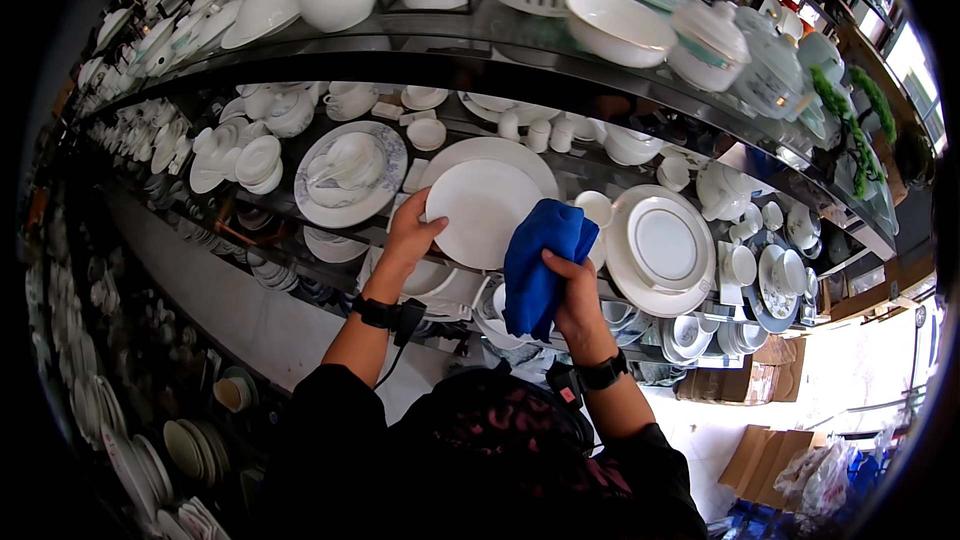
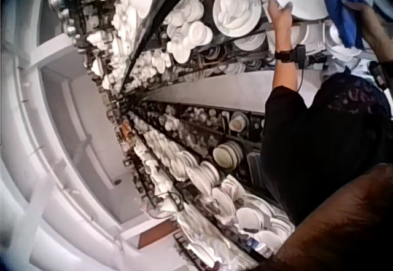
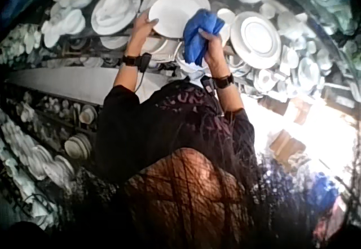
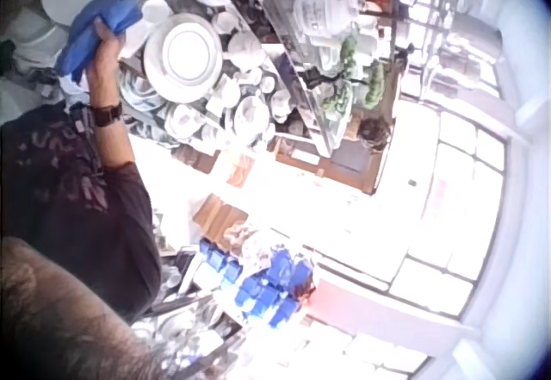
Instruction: The person wipes several white ceramic plates and bowls one at a time with a blue cloth, picking them up from a store shelf and returning them after cleaning each one.
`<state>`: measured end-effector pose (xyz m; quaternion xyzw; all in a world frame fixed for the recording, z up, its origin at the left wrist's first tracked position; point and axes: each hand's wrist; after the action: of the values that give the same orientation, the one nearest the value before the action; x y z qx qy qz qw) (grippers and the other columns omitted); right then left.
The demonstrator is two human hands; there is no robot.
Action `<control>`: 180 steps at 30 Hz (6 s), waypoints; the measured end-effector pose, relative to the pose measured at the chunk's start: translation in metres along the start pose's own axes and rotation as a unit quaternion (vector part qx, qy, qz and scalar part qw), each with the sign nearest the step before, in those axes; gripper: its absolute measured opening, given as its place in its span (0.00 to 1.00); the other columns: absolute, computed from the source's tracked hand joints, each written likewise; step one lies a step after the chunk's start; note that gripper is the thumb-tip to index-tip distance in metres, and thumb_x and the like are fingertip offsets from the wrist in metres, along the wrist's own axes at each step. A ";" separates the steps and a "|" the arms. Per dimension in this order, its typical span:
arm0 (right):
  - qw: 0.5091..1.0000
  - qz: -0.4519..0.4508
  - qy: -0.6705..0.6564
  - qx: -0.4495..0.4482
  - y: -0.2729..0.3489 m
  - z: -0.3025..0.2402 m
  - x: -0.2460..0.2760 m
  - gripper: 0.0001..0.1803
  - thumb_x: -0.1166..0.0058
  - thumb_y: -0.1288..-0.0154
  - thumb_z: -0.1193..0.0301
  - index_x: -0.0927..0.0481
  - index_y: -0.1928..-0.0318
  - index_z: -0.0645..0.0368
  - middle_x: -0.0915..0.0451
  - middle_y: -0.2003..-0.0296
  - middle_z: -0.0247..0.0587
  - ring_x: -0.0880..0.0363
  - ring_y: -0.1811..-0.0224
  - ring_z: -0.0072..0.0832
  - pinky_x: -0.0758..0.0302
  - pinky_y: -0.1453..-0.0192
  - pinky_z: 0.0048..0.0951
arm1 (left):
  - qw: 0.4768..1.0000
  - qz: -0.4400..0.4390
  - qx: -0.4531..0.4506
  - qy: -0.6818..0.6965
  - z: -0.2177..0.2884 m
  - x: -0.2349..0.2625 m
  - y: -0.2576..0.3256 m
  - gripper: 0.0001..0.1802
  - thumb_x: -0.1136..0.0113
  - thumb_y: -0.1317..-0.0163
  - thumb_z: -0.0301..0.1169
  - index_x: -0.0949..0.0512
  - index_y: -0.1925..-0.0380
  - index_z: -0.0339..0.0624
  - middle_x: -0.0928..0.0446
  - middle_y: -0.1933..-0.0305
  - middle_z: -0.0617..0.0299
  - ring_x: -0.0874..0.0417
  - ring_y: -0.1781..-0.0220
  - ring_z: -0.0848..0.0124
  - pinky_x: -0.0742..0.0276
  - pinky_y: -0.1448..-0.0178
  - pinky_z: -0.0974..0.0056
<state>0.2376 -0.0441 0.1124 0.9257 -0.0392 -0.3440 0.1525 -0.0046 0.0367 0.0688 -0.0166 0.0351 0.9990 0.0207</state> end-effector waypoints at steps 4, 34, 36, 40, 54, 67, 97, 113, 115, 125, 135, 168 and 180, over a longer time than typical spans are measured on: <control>0.999 0.053 -0.006 -0.001 -0.028 0.036 -0.020 0.22 0.46 0.41 0.78 0.29 0.45 0.64 0.22 0.54 0.46 0.22 0.52 0.39 0.24 0.46 0.40 | 0.997 -0.028 0.020 -0.062 -0.030 0.035 -0.029 0.28 0.41 0.45 0.17 0.31 0.41 0.37 0.21 0.53 0.59 0.18 0.66 0.74 0.24 0.76 0.73; 0.988 0.151 0.036 -0.004 -0.090 0.058 -0.031 0.17 0.44 0.39 0.77 0.27 0.49 0.66 0.21 0.59 0.46 0.19 0.60 0.38 0.21 0.54 0.38 | 0.867 -0.075 -0.055 -0.489 -0.035 0.023 -0.093 0.30 0.32 0.49 0.31 0.31 0.49 0.26 0.35 0.46 0.36 0.21 0.52 0.41 0.22 0.48 0.51; 0.988 0.147 0.040 -0.007 -0.091 0.055 -0.026 0.17 0.44 0.40 0.77 0.27 0.49 0.66 0.21 0.59 0.46 0.19 0.60 0.38 0.21 0.55 0.38 | 0.863 -0.069 -0.061 -0.497 -0.034 0.021 -0.092 0.28 0.32 0.48 0.31 0.30 0.51 0.26 0.35 0.47 0.36 0.21 0.53 0.41 0.21 0.50 0.51; 0.991 0.126 0.039 -0.021 -0.089 0.050 -0.016 0.18 0.43 0.41 0.77 0.27 0.50 0.66 0.21 0.59 0.45 0.19 0.60 0.37 0.20 0.56 0.38 | 0.856 -0.054 -0.061 -0.511 -0.035 0.016 -0.093 0.29 0.33 0.48 0.32 0.31 0.48 0.30 0.35 0.45 0.38 0.21 0.51 0.41 0.23 0.48 0.51; 0.958 0.218 0.047 0.180 0.057 -0.086 0.136 0.19 0.47 0.38 0.76 0.28 0.45 0.65 0.20 0.57 0.45 0.18 0.56 0.35 0.21 0.49 0.36 | 0.962 -0.191 -0.126 -0.151 0.025 -0.140 -0.019 0.24 0.39 0.41 0.24 0.29 0.42 0.38 0.22 0.63 0.64 0.25 0.78 0.80 0.28 0.75 0.72; 0.985 0.150 -0.018 0.080 0.044 -0.134 0.243 0.26 0.45 0.38 0.72 0.33 0.40 0.66 0.22 0.52 0.50 0.20 0.53 0.40 0.22 0.45 0.39 | 0.834 -0.167 -0.152 -0.504 -0.037 -0.312 -0.051 0.40 0.40 0.42 0.37 0.43 0.35 0.27 0.22 0.55 0.38 0.16 0.71 0.57 0.21 0.62 0.57; 0.970 0.216 0.021 0.112 0.043 -0.122 0.214 0.23 0.47 0.39 0.78 0.31 0.43 0.67 0.22 0.53 0.52 0.20 0.52 0.43 0.21 0.46 0.41 | 0.923 -0.171 -0.100 -0.331 -0.033 -0.306 -0.043 0.39 0.39 0.46 0.21 0.43 0.33 0.35 0.37 0.38 0.45 0.26 0.41 0.51 0.19 0.51 0.57; 0.981 0.087 0.128 0.113 0.051 -0.074 0.062 0.28 0.45 0.46 0.82 0.31 0.41 0.67 0.21 0.51 0.48 0.21 0.50 0.38 0.25 0.43 0.37 | 0.990 -0.104 -0.089 -0.013 0.019 -0.109 -0.005 0.37 0.46 0.43 0.11 0.42 0.32 0.38 0.32 0.40 0.53 0.17 0.56 0.68 0.17 0.58 0.68; 0.988 0.042 0.121 0.088 0.029 -0.051 0.029 0.28 0.44 0.46 0.82 0.31 0.41 0.66 0.22 0.51 0.46 0.21 0.49 0.37 0.25 0.43 0.36 | 0.996 -0.085 -0.041 0.011 0.030 -0.064 -0.004 0.36 0.47 0.43 0.12 0.41 0.33 0.39 0.31 0.42 0.54 0.16 0.57 0.67 0.16 0.62 0.68; 0.985 0.064 0.161 0.018 -0.060 0.047 -0.026 0.23 0.42 0.43 0.78 0.29 0.45 0.64 0.21 0.56 0.43 0.21 0.55 0.34 0.23 0.51 0.34 | 0.989 -0.068 0.042 -0.122 -0.009 0.047 -0.050 0.28 0.44 0.44 0.18 0.29 0.41 0.45 0.20 0.68 0.58 0.19 0.77 0.72 0.23 0.76 0.68; 0.979 0.122 0.165 0.022 -0.076 0.059 -0.023 0.23 0.42 0.42 0.77 0.29 0.45 0.64 0.21 0.56 0.45 0.20 0.56 0.36 0.23 0.51 0.35 | 0.915 -0.104 -0.046 -0.386 -0.051 0.053 -0.090 0.38 0.35 0.50 0.34 0.34 0.38 0.36 0.23 0.49 0.40 0.22 0.46 0.48 0.26 0.44 0.54; 0.949 0.249 0.057 0.183 0.061 -0.117 0.199 0.22 0.45 0.38 0.73 0.29 0.46 0.70 0.20 0.57 0.50 0.17 0.59 0.39 0.19 0.52 0.37 | 0.974 -0.200 -0.050 -0.098 0.016 -0.157 0.016 0.26 0.40 0.39 0.25 0.31 0.40 0.35 0.26 0.66 0.63 0.25 0.71 0.79 0.25 0.70 0.72; 0.990 0.127 0.036 0.040 0.027 -0.154 0.274 0.24 0.43 0.38 0.71 0.30 0.44 0.68 0.20 0.56 0.49 0.18 0.58 0.38 0.20 0.52 0.36 | 0.939 -0.164 0.052 -0.298 -0.042 -0.323 0.012 0.34 0.43 0.38 0.33 0.44 0.39 0.23 0.20 0.73 0.50 0.17 0.79 0.58 0.22 0.68 0.57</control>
<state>0.5469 -0.0791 0.0603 0.9304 -0.1647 -0.2861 0.1592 0.3190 0.0087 0.0392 0.2774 0.0759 0.9377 0.1950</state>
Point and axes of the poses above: each hand's wrist, its own y-axis away from the middle knuckle, its own x-axis out of the back of the hand, z = x × y
